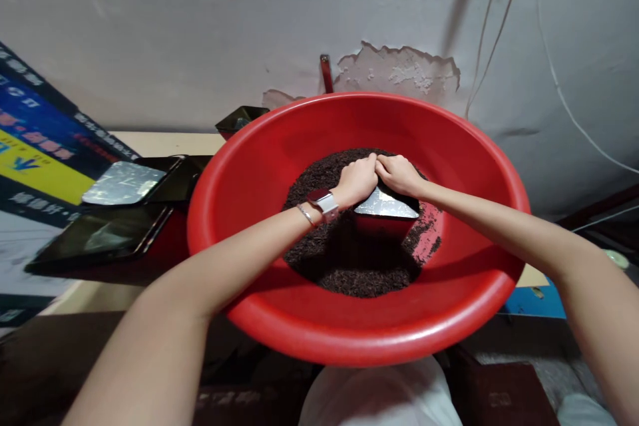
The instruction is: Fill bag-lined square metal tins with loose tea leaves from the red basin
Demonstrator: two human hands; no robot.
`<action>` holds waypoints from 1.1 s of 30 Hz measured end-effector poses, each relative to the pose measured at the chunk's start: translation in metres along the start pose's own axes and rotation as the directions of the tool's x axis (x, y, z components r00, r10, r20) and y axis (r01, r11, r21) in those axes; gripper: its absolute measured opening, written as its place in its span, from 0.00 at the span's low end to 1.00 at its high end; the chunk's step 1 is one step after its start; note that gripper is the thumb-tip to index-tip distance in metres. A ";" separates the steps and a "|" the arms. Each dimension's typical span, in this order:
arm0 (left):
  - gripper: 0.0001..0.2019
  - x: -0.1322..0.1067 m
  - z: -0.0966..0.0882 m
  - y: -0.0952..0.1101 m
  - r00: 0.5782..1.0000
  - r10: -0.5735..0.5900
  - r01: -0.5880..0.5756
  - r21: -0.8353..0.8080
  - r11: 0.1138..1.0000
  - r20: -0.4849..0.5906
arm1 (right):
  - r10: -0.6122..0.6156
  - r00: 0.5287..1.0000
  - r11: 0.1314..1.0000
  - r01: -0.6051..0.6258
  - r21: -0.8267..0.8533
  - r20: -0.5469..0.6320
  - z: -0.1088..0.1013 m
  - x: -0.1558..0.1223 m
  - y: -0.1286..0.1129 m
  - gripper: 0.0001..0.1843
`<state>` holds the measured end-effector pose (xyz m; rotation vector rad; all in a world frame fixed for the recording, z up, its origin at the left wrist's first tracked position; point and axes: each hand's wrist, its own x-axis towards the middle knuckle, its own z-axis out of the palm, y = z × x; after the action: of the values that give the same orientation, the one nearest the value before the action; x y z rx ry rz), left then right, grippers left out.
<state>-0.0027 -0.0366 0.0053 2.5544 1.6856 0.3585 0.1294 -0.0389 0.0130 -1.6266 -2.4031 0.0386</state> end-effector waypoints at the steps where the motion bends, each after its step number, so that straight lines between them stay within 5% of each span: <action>1: 0.18 0.001 -0.001 -0.004 0.999 0.001 -0.001 0.001 1.000 0.051 | -0.023 1.000 0.999 0.023 0.042 -0.001 -0.001 -0.003 0.003 0.20; 4: 0.23 -0.001 -0.012 -0.011 0.974 0.150 -0.149 -0.019 0.989 0.169 | -0.124 0.989 0.976 0.106 0.190 0.085 -0.006 -0.022 0.020 0.22; 7: 0.33 -0.008 -0.025 -0.006 0.874 0.401 -0.389 -0.099 0.916 0.275 | -0.221 0.957 0.927 0.146 0.346 0.189 -0.005 -0.048 0.042 0.44; 10: 0.52 -0.014 -0.028 0.002 0.787 0.482 -0.481 -0.107 0.870 0.386 | -0.296 0.941 0.877 0.201 0.435 0.161 0.005 -0.067 0.059 0.63; 13: 0.61 -0.018 -0.019 0.003 0.810 0.455 -0.464 -0.070 0.883 0.371 | -0.301 0.952 0.845 0.242 0.477 0.050 0.018 -0.071 0.063 0.65; 17: 0.56 -0.024 -0.013 -0.006 0.865 0.411 -0.418 -0.040 0.908 0.288 | -0.320 0.944 0.806 0.317 0.500 -0.082 0.022 -0.064 0.054 0.56; 20: 0.55 -0.033 -0.027 -0.010 0.894 0.402 -0.404 -0.035 0.914 0.197 | -0.351 0.926 0.800 0.373 0.470 -0.136 0.004 -0.061 0.042 0.55; 23: 0.52 -0.040 -0.058 -0.002 0.902 0.431 -0.429 0.048 0.902 -0.017 | -0.336 0.911 0.848 0.404 0.343 -0.240 -0.034 -0.069 0.032 0.53; 25: 0.48 -0.042 -0.085 0.014 0.842 0.525 -0.507 0.150 0.849 -0.127 | -0.341 0.866 0.871 0.438 0.224 -0.366 -0.068 -0.085 0.030 0.52; 29: 0.55 -0.046 -0.136 0.075 0.610 0.721 -0.635 0.342 0.693 -0.328 | -0.353 0.724 0.905 0.424 -0.021 -0.592 -0.134 -0.144 0.041 0.55; 31: 0.56 -0.052 -0.156 0.119 0.508 0.791 -0.685 0.397 0.611 -0.341 | -0.233 0.755 0.967 0.243 -0.068 -0.612 -0.151 -0.186 0.053 0.56; 33: 0.49 -0.059 -0.168 0.168 0.478 0.813 -0.695 0.423 0.582 -0.333 | -0.033 0.812 0.999 0.024 -0.023 -0.582 -0.147 -0.231 0.065 0.50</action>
<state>0.0883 -0.1706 0.1892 3.5034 0.4579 0.9922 0.3014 -0.2424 0.1038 -1.3451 -1.9437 -0.4263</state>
